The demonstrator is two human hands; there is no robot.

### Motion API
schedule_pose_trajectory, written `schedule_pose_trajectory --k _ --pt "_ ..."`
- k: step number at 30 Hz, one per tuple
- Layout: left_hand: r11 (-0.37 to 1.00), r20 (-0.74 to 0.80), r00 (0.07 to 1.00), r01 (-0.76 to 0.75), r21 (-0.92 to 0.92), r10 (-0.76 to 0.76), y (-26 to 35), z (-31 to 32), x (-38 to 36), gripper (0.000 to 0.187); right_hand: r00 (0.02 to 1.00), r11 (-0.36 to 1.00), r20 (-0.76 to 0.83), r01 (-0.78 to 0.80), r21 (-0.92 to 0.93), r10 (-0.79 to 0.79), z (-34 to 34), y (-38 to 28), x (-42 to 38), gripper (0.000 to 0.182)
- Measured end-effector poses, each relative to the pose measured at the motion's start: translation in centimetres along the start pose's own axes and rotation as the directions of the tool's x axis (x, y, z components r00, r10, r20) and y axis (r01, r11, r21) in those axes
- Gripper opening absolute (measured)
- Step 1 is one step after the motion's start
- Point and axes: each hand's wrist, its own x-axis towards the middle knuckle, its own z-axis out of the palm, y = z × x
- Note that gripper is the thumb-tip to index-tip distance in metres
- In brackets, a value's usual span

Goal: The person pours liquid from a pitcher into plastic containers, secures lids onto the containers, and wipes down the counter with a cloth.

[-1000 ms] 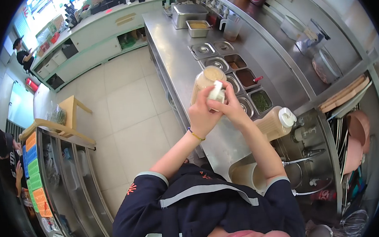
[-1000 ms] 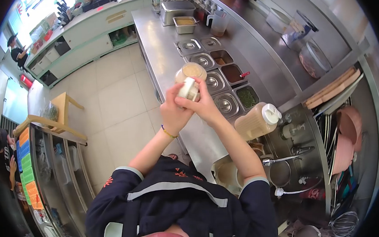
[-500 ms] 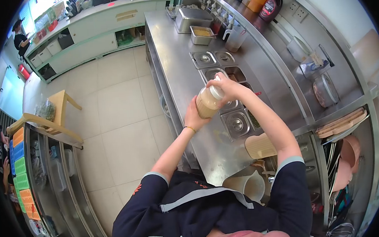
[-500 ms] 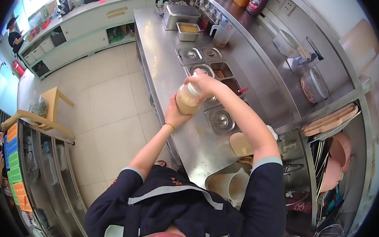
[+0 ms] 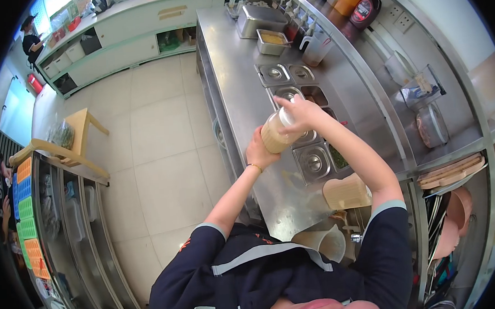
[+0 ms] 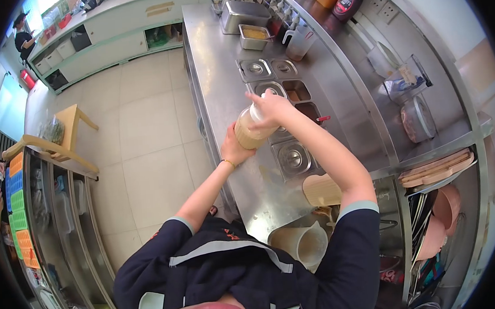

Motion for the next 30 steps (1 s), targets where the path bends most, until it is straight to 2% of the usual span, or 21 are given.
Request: schedule_pose_trajectory --k 2,3,6,7,8,10,11,14,17,19,20,21,22,23,24,25,26,27,28,29,30 --pt "1.000 -0.008 1.000 -0.017 0.013 0.017 -0.3 0.0 -0.1 0.092 0.968 0.976 -0.134 -0.208 0.058 0.214 1.2 -1.3 1.0 0.113" --pt "1.000 -0.018 1.000 -0.026 0.018 0.026 -0.4 0.0 0.0 0.092 0.950 0.950 -0.043 -0.311 -0.003 0.310 0.4 -2.2 0.9 0.107" --pt "1.000 -0.002 1.000 -0.012 0.010 0.012 -0.6 0.0 0.1 0.091 0.967 0.966 -0.013 -0.251 0.062 0.253 0.7 -1.1 1.6 0.096" --pt "1.000 -0.006 1.000 -0.012 0.015 0.012 -0.6 -0.2 0.2 0.090 0.965 0.963 -0.041 -0.253 0.095 0.258 0.6 -0.8 1.3 0.079" --pt "1.000 -0.008 1.000 -0.012 0.016 0.012 -0.4 -0.3 0.1 0.090 0.995 0.994 -0.077 -0.052 0.100 0.060 0.2 -0.2 0.7 0.076" --pt "1.000 -0.002 1.000 0.001 0.017 -0.001 -0.1 -0.3 -0.1 0.089 0.934 0.936 -0.137 0.342 0.088 -0.329 -0.3 0.8 -0.6 0.073" --pt "1.000 0.006 1.000 0.012 0.020 -0.012 0.1 -0.5 -0.2 0.088 0.924 0.924 -0.026 0.379 -0.059 -0.381 -0.7 0.5 -0.7 0.076" --pt "0.999 0.037 0.999 -0.003 0.037 0.002 -0.1 -0.6 -0.2 0.091 0.848 0.816 -0.096 0.461 -0.349 -0.520 0.1 1.1 -1.0 0.077" --pt "0.999 0.041 0.999 -0.027 0.020 0.026 -0.8 -0.6 -0.1 0.090 0.925 0.936 -0.155 0.353 0.005 -0.348 0.4 1.4 -0.5 0.079" --pt "0.999 0.060 0.998 -0.033 0.006 0.033 -1.2 -0.4 -0.1 0.092 0.989 0.998 -0.143 0.045 0.041 -0.038 1.0 0.4 -0.3 0.085" --pt "0.999 0.083 0.996 -0.034 0.003 0.033 -1.1 -0.8 0.0 0.095 0.984 0.992 -0.136 -0.112 0.056 0.119 0.9 -0.3 -0.2 0.090" --pt "0.999 0.103 0.994 -0.036 -0.001 0.036 -0.9 -1.0 0.2 0.099 0.992 0.992 -0.044 -0.116 0.057 0.119 0.2 -0.6 0.0 0.115" --pt "0.996 0.026 0.995 -0.094 0.008 0.094 -0.6 -1.3 0.5 0.103 0.951 0.943 0.082 -0.306 0.132 0.297 -0.6 -1.0 0.2 0.119" --pt "0.988 -0.044 0.987 -0.151 0.023 0.152 0.5 -2.1 0.3 0.107 0.864 0.851 0.220 -0.493 0.183 0.453 -2.4 -2.4 -0.5 0.124" --pt "0.978 -0.107 0.972 -0.206 0.043 0.209 1.7 -2.9 0.0 0.111 0.893 0.890 0.215 -0.429 0.152 0.394 -2.9 -2.0 -0.3 0.121" --pt "0.964 -0.107 0.958 -0.262 0.051 0.266 2.8 -3.8 0.2 0.112 0.955 0.953 0.168 -0.269 0.139 0.245 -2.9 -0.8 -0.1 0.119" --pt "0.947 -0.105 0.941 -0.316 0.056 0.321 4.1 -4.7 0.8 0.114 0.997 0.993 0.080 -0.007 0.117 -0.002 -2.3 1.2 0.6 0.117" --pt "0.929 -0.101 0.923 -0.366 0.060 0.371 4.7 -5.1 1.2 0.115 0.992 0.987 0.039 0.113 0.110 -0.118 -2.0 1.9 1.0 0.116" --pt "0.930 -0.030 0.932 -0.357 0.089 0.361 4.8 -5.0 1.6 0.112 0.979 0.974 -0.003 0.201 0.104 -0.202 -1.5 2.5 1.2 0.114" --pt "0.928 0.040 0.936 -0.352 0.118 0.350 4.9 -4.8 2.1 0.110 0.977 0.969 -0.018 0.215 0.121 -0.214 -1.2 2.6 1.3 0.114" --pt "0.925 0.107 0.935 -0.351 0.148 0.338 5.0 -4.8 2.3 0.107 0.994 0.994 0.106 -0.009 0.105 -0.002 -2.6 0.9 0.8 0.113"
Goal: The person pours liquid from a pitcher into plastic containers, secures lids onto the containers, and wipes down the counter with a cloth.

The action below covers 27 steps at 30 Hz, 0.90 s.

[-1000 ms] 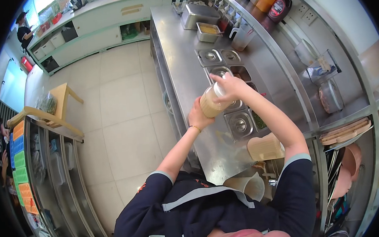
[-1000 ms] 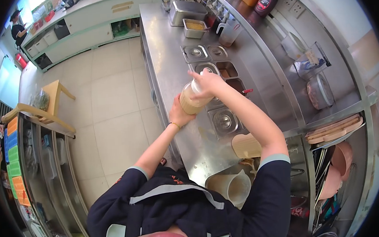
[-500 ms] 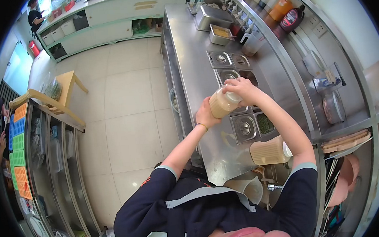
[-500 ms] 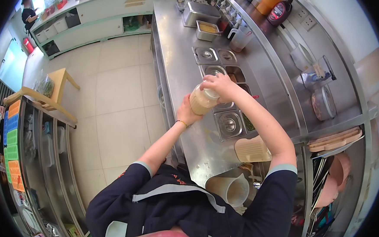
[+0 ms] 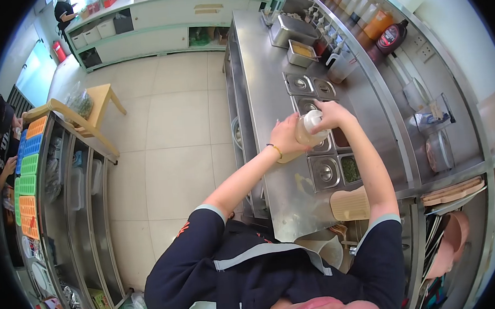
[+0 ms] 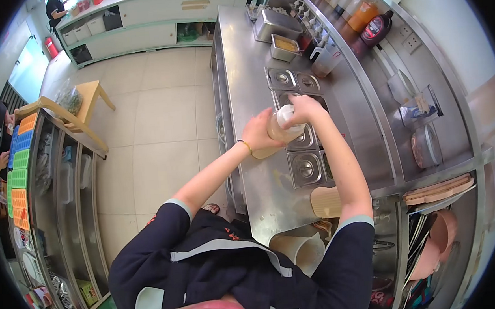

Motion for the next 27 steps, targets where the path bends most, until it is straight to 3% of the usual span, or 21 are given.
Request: schedule_pose_trajectory --k 2,4,5,8,11,14,15,18,19,22,26,27 --pt "1.000 -0.025 1.000 -0.013 -0.024 0.013 0.3 0.2 -0.1 0.103 0.881 0.899 0.183 -0.435 -0.051 0.437 -1.9 -2.5 -0.9 0.113" --pt "0.999 -0.052 0.999 -0.007 -0.034 0.005 0.5 0.3 0.0 0.100 0.941 0.941 -0.104 -0.331 -0.067 0.323 -1.3 -2.6 -1.4 0.104" --pt "0.999 -0.064 0.998 0.011 -0.034 -0.013 0.7 0.5 -0.1 0.099 0.954 0.975 -0.267 -0.177 -0.131 0.137 0.9 -0.1 -0.4 0.098" --pt "0.998 -0.043 0.998 0.036 -0.043 -0.038 1.3 0.3 -0.6 0.097 0.962 0.983 -0.245 0.081 -0.163 -0.120 2.6 2.7 0.4 0.096" --pt "0.999 -0.010 0.999 0.044 -0.020 -0.044 1.2 0.3 -0.4 0.097 0.925 0.926 -0.062 -0.370 0.078 0.375 1.7 -0.7 0.5 0.109" --pt "0.999 -0.022 0.999 0.035 -0.004 -0.035 0.9 0.3 -0.3 0.098 0.894 0.883 -0.126 -0.446 -0.145 0.431 2.2 -2.5 0.1 0.122" --pt "0.999 -0.031 0.999 0.033 -0.003 -0.033 0.8 0.4 -0.4 0.098 0.899 0.909 -0.188 -0.413 -0.057 0.396 2.7 -2.8 -0.3 0.103" --pt "0.998 -0.006 0.998 0.062 0.013 -0.062 0.9 0.2 -0.3 0.097 0.986 0.984 -0.039 -0.167 -0.068 0.165 1.6 -1.5 -0.1 0.095" --pt "0.998 -0.011 0.998 0.067 0.014 -0.067 1.0 0.1 -0.2 0.097 0.997 0.993 -0.019 0.079 -0.092 -0.081 2.0 0.9 0.8 0.089" --pt "0.996 -0.006 0.996 0.089 0.007 -0.089 1.2 0.1 -0.4 0.097 0.955 0.954 -0.023 0.295 -0.058 -0.297 1.5 1.8 0.3 0.088" --pt "0.995 0.014 0.995 0.096 0.008 -0.096 1.6 -0.4 -0.5 0.096 0.970 0.963 0.061 0.224 0.152 -0.236 1.6 1.6 0.6 0.081" --pt "0.996 0.012 0.996 0.087 0.013 -0.087 1.5 -0.4 -0.4 0.096 0.978 0.969 -0.105 0.195 0.153 -0.180 2.7 1.6 0.8 0.079"
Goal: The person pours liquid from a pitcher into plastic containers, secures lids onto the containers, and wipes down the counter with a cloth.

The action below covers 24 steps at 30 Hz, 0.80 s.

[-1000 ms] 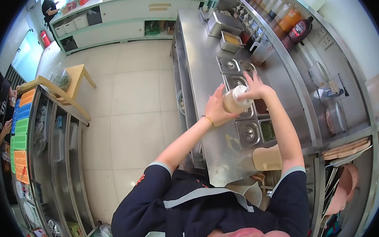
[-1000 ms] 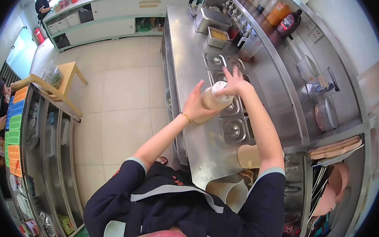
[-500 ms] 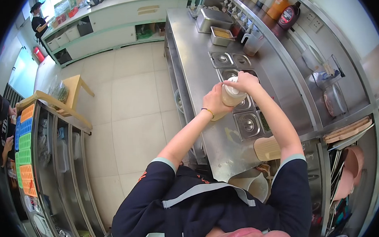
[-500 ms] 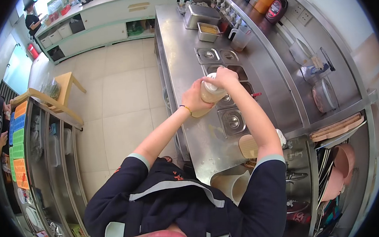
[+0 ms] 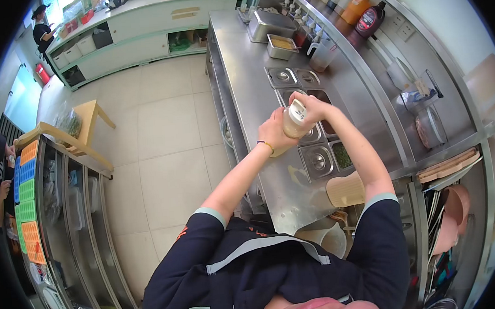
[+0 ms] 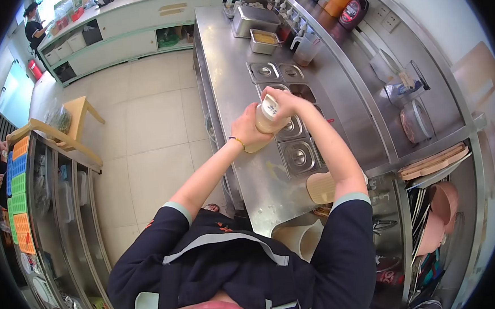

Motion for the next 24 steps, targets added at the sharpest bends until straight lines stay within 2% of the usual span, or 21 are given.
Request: schedule_pose_trajectory --k 2,3,5,6,9,10,12,13,14,17,20,21,22,24 --pt "0.999 -0.014 1.000 0.015 -0.034 -0.016 -0.1 0.1 0.0 0.097 0.938 0.998 -0.342 -0.061 0.002 0.058 3.0 0.4 0.0 0.079" --pt "0.998 -0.023 0.999 0.025 -0.057 -0.026 -0.1 0.3 -0.1 0.097 0.900 0.967 -0.373 -0.253 -0.025 0.226 3.2 -1.2 -0.4 0.079" --pt "0.999 -0.031 0.999 0.016 -0.051 -0.018 -0.3 0.5 0.0 0.097 0.729 0.800 -0.450 -0.598 -0.051 0.516 3.3 -4.1 -0.4 0.082" --pt "0.999 -0.032 0.999 0.013 -0.047 -0.014 -0.4 0.5 0.1 0.097 0.745 0.795 -0.410 -0.602 -0.076 0.526 3.2 -3.8 -0.2 0.084" --pt "0.999 0.011 1.000 0.027 -0.035 -0.027 -0.4 0.4 0.1 0.098 0.892 0.920 -0.269 -0.390 -0.046 0.364 1.7 -2.8 -0.2 0.083" --pt "0.999 0.020 0.999 0.034 -0.030 -0.034 -0.4 0.3 0.2 0.098 0.920 0.937 -0.255 -0.332 -0.108 0.296 1.3 -2.8 -0.5 0.076" --pt "0.999 0.033 0.998 0.050 -0.022 -0.049 -0.3 0.1 0.4 0.097 0.998 0.987 -0.056 0.023 -0.156 -0.032 0.1 -0.6 -0.1 0.070" --pt "0.999 0.037 0.998 0.047 -0.019 -0.047 -0.2 0.1 0.5 0.097 0.979 0.968 0.050 0.203 -0.149 -0.198 -0.2 0.4 0.1 0.068" --pt "0.999 0.042 0.998 0.046 -0.015 -0.045 -0.2 0.1 0.4 0.097 0.952 0.947 0.106 0.298 -0.120 -0.286 -1.2 -0.3 -0.5 0.068" --pt "0.999 0.038 0.999 0.030 -0.015 -0.030 -0.3 0.2 0.6 0.095 0.963 0.922 0.155 0.258 -0.289 -0.221 -1.1 -1.1 -0.9 0.067" --pt "0.999 0.042 0.998 0.040 -0.016 -0.039 -0.4 0.4 0.5 0.095 0.966 0.955 0.032 0.258 -0.148 -0.256 0.3 0.9 -0.1 0.073" --pt "0.999 0.040 0.998 0.045 -0.017 -0.045 -0.2 0.3 0.5 0.095 0.995 0.996 0.043 -0.087 -0.037 0.088 -0.3 -0.9 -0.3 0.077" --pt "0.998 0.038 0.998 0.054 -0.022 -0.053 0.0 0.2 0.6 0.095 0.904 0.904 0.091 -0.424 0.061 0.418 -1.2 -2.9 -0.1 0.080" --pt "0.997 0.039 0.997 0.071 -0.030 -0.070 0.2 0.0 0.5 0.096 0.824 0.843 0.184 -0.533 -0.071 0.536 -2.2 -2.5 0.8 0.090"
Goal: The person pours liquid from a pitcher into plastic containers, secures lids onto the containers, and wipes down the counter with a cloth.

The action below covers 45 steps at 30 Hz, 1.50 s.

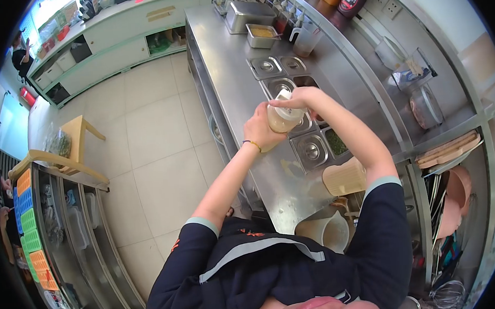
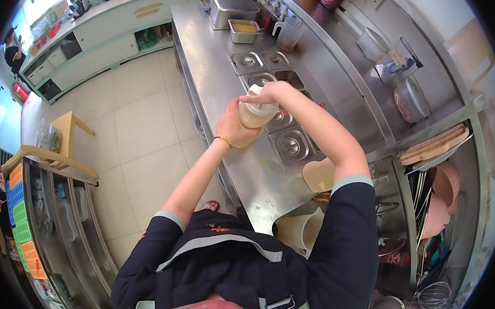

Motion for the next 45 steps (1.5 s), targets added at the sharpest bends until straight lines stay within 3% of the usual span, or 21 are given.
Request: schedule_pose_trajectory --k 2,5,7,8,10,12,15,18,20,23,25,27,30,33,34,37,38,39,41,44,45 --pt "1.000 -0.015 0.999 -0.028 0.012 0.028 -0.2 0.1 0.1 0.096 0.959 0.980 -0.224 0.143 -0.140 -0.172 1.2 2.5 1.9 0.095" --pt "0.999 -0.003 1.000 -0.023 0.024 0.023 -0.2 0.1 0.0 0.096 0.963 0.961 -0.092 0.241 -0.139 -0.255 -0.2 3.0 0.6 0.102" --pt "0.999 -0.009 1.000 -0.026 0.027 0.027 -0.2 0.2 0.2 0.096 0.903 0.925 0.207 -0.351 -0.147 0.376 -1.3 -0.3 -2.7 0.101" --pt "0.999 -0.019 0.999 -0.035 0.028 0.036 -0.3 0.3 0.2 0.096 0.902 0.936 0.253 -0.334 -0.110 0.351 -2.6 -0.9 -3.3 0.101" --pt "0.999 -0.012 0.999 -0.044 0.019 0.044 -0.6 0.6 0.2 0.095 0.941 0.995 -0.327 -0.095 0.009 0.093 -0.7 0.8 -3.3 0.093" --pt "0.998 0.030 0.998 -0.055 0.002 0.055 -0.7 0.3 0.5 0.093 0.666 0.965 -0.718 0.262 -0.028 -0.202 1.6 2.8 -3.9 0.074" --pt "0.967 -0.144 0.959 -0.250 -0.038 0.243 1.4 -0.7 1.3 0.101 0.565 0.821 -0.679 0.562 -0.099 -0.468 4.9 4.5 -8.4 0.062" --pt "0.912 -0.109 0.906 -0.404 0.071 0.409 4.0 0.1 3.6 0.100 0.627 0.781 -0.708 0.600 0.171 -0.327 14.9 6.2 -12.7 0.049" --pt "0.834 0.143 0.839 -0.541 0.109 0.525 3.3 0.6 6.2 0.093 0.965 0.958 -0.249 0.144 0.248 -0.081 23.6 8.5 -15.9 0.050" --pt "0.690 0.445 0.555 -0.683 -0.240 0.703 2.2 -0.4 9.6 0.085 0.951 0.935 0.298 -0.180 0.307 0.085 37.4 12.1 -21.8 0.067" --pt "0.568 0.592 0.366 -0.800 -0.194 0.718 2.3 -1.3 11.7 0.088 0.962 0.852 0.158 -0.270 0.449 0.222 47.1 11.4 -25.6 0.069" --pt "0.586 0.641 0.510 -0.802 0.113 0.574 3.9 -2.3 11.4 0.088 0.940 0.775 0.000 -0.281 0.566 0.341 52.1 10.2 -27.7 0.071" --pt "0.840 0.660 0.751 -0.351 0.413 -0.011 7.9 -0.6 10.0 0.089 0.867 0.677 -0.203 -0.188 0.711 0.455 52.6 8.3 -28.1 0.061" --pt "0.757 0.868 0.329 -0.649 -0.080 0.373 6.1 -0.1 12.5 0.088 0.870 0.500 -0.070 -0.213 0.840 0.488 52.3 9.3 -27.6 0.054" --pt "0.195 0.844 0.129 -0.980 0.029 0.521 6.0 -0.2 13.4 0.084 0.878 0.383 0.101 -0.305 0.872 0.468 52.1 10.4 -26.8 0.054" --pt "0.572 0.637 0.582 -0.779 0.257 0.506 7.9 -1.1 12.0 0.072 0.857 0.086 0.188 -0.260 0.962 0.480 55.9 13.0 -20.9 0.054" --pt "0.623 0.542 0.818 -0.528 0.577 0.192 9.3 -0.8 11.5 0.074 0.871 0.023 0.263 -0.299 0.954 0.415 59.1 14.2 -17.6 0.063" --pt "0.632 0.681 0.704 -0.624 0.459 0.201 9.3 -0.9 11.7 0.074 0.878 -0.039 0.332 -0.340 0.940 0.344 61.5 15.2 -14.9 0.074" --pt "0.653 0.885 0.414 -0.734 0.187 0.213 8.5 -0.6 12.1 0.079 0.816 0.331 0.396 -0.545 0.770 0.422 62.0 15.3 -11.8 0.092" --pt "0.048 0.912 0.022 -0.999 0.003 0.409 11.6 -0.6 9.2 0.078 0.761 0.416 0.522 -0.648 0.638 0.385 63.4 16.5 -8.5 0.118" --pt "0.250 0.856 0.314 -0.942 0.225 0.411 11.4 0.2 9.1 0.074 0.748 0.377 0.574 -0.664 0.646 0.334 62.3 16.0 -7.9 0.126"
